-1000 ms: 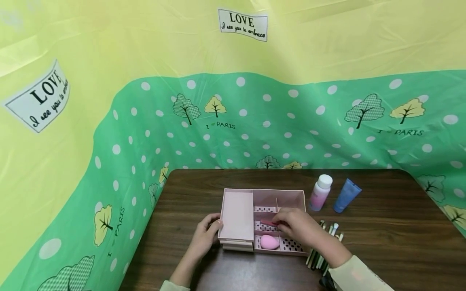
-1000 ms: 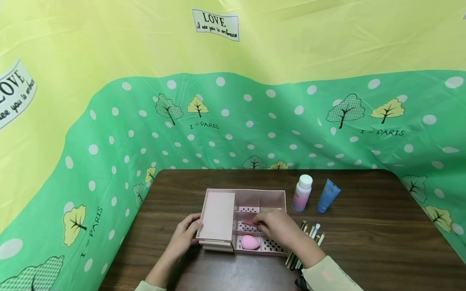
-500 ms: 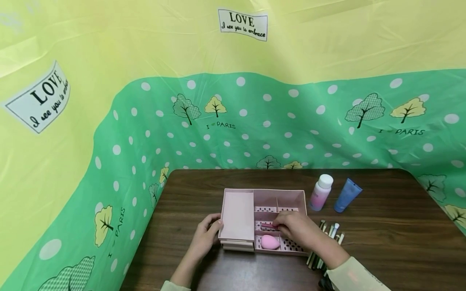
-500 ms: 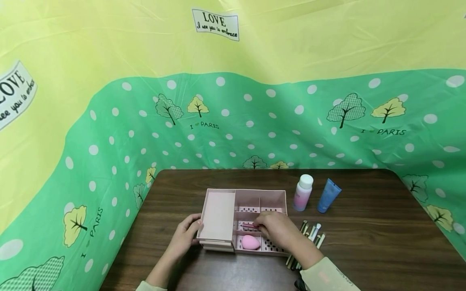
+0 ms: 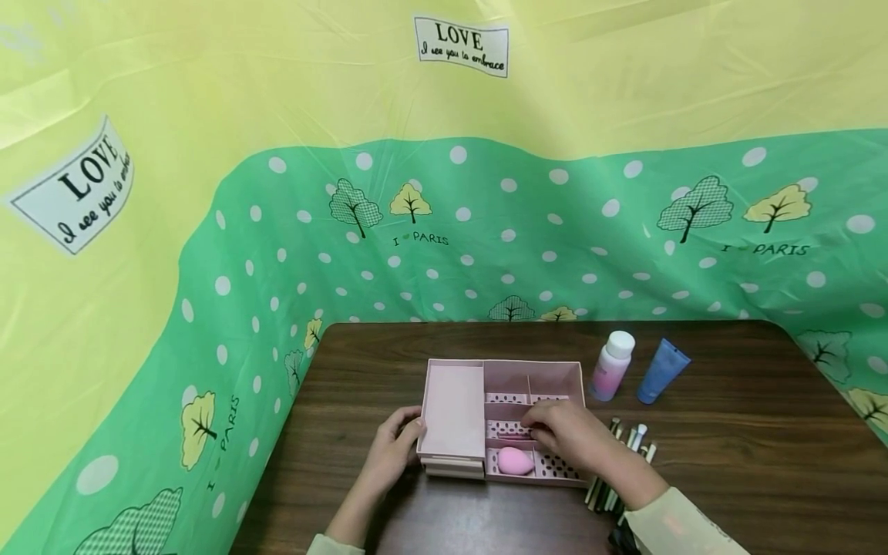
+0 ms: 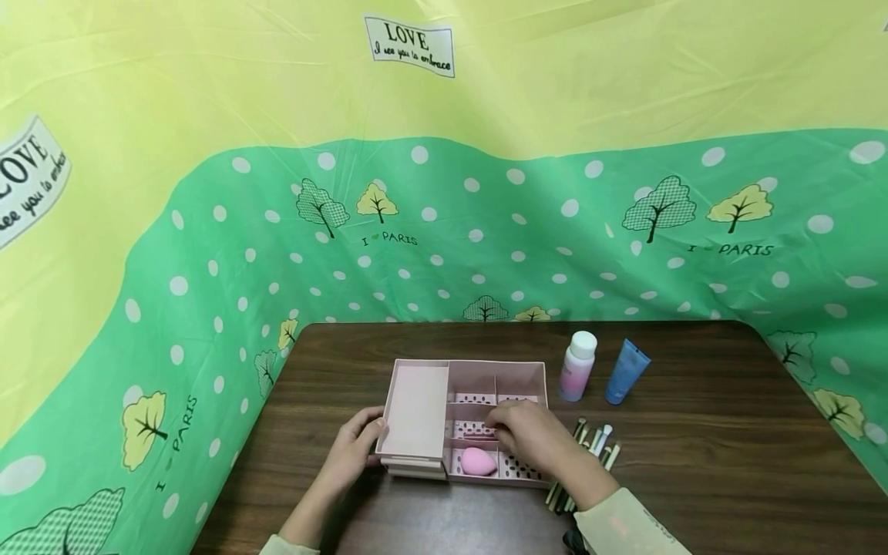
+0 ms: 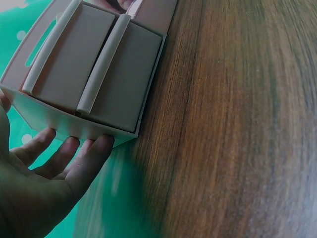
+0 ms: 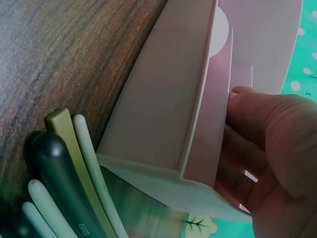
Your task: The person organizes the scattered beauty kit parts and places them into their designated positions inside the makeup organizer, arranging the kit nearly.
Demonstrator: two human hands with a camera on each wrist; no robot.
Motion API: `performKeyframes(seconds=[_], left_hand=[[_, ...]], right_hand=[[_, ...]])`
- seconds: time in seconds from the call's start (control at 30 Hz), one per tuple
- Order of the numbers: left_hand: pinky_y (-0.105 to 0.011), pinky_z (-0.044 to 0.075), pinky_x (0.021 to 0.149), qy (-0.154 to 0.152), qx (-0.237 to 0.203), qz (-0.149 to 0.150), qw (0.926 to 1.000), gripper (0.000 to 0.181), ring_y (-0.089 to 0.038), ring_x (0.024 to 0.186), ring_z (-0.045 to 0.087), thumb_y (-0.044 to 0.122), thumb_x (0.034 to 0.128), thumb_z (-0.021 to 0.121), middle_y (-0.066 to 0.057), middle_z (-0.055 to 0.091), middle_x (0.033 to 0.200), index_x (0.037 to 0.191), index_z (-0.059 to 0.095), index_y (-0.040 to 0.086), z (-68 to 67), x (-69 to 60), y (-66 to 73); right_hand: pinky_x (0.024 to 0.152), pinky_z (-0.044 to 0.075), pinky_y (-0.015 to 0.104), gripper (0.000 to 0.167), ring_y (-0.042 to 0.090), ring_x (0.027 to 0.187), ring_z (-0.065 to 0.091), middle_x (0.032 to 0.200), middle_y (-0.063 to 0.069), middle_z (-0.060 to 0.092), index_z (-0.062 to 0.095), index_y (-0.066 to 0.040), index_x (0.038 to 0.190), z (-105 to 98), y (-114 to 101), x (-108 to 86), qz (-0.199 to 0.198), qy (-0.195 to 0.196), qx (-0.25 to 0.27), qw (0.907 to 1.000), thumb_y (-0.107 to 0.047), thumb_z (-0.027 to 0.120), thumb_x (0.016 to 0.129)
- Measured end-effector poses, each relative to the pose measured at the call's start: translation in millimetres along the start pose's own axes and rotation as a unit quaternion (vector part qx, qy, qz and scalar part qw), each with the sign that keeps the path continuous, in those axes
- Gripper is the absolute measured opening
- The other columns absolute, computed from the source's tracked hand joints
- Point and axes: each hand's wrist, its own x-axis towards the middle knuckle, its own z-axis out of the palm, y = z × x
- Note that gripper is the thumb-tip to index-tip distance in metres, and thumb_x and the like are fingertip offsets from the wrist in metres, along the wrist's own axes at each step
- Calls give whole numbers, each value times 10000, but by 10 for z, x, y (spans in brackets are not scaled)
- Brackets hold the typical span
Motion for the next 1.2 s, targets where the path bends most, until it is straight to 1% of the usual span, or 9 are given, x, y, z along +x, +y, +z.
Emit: performKeyframes(seconds=[0.2,0.43,0.63,0.83,1.0,1.1,1.2], left_hand=[[-321,631,799,14,24,15,10000,440,-208,999,678,229,1045,571,-233,609,1269,1400,540,-29,3,-12,4],[-329,633,784,26,-6,24,10000,424,-207,974,681,206,1040,573,-226,621,1238,1390,548,-31,9,-9,2],[-325,633,789,53,12,50,10000,425,-209,991,673,212,1041,574,-228,609,1249,1391,547,-29,5,-5,-7],[-328,633,791,36,-26,18,10000,427,-211,986,675,214,1038,580,-227,610,1246,1391,547,-25,4,-1,-11],[-329,634,789,31,-49,-9,10000,430,-208,977,677,212,1035,581,-224,613,1238,1391,545,-26,2,-2,-10],[-330,634,790,33,-73,-12,10000,429,-207,977,675,211,1033,583,-219,616,1232,1389,548,-27,0,0,-9],[-332,633,792,19,-99,-20,9999,429,-206,978,676,207,1033,582,-215,619,1230,1389,546,-29,-3,5,-11]], right_hand=[[856,611,438,157,190,939,721,997,-22,766,775,-130,1027,1,10,-13,-4,155,94,9998,-86,770,877],[904,596,474,208,215,989,716,1051,-16,767,772,-134,1077,-30,17,-32,205,179,184,9995,-108,784,871],[874,601,460,217,194,966,705,1048,-34,759,765,-146,1079,-103,0,-60,301,230,290,9989,-130,799,865],[824,619,377,241,142,932,707,1059,-31,763,767,-138,1095,-140,24,-104,338,385,643,9966,-115,807,858],[747,615,289,241,50,860,677,1048,-3,764,763,-118,1096,-166,68,-144,404,476,1032,9927,-96,807,860],[715,609,265,248,10,832,655,1040,19,764,760,-108,1102,-203,78,-170,431,541,1230,9900,-91,809,860],[701,605,256,252,1,824,645,1026,22,761,759,-104,1104,-253,75,-201,470,600,1358,9878,-89,811,859]])
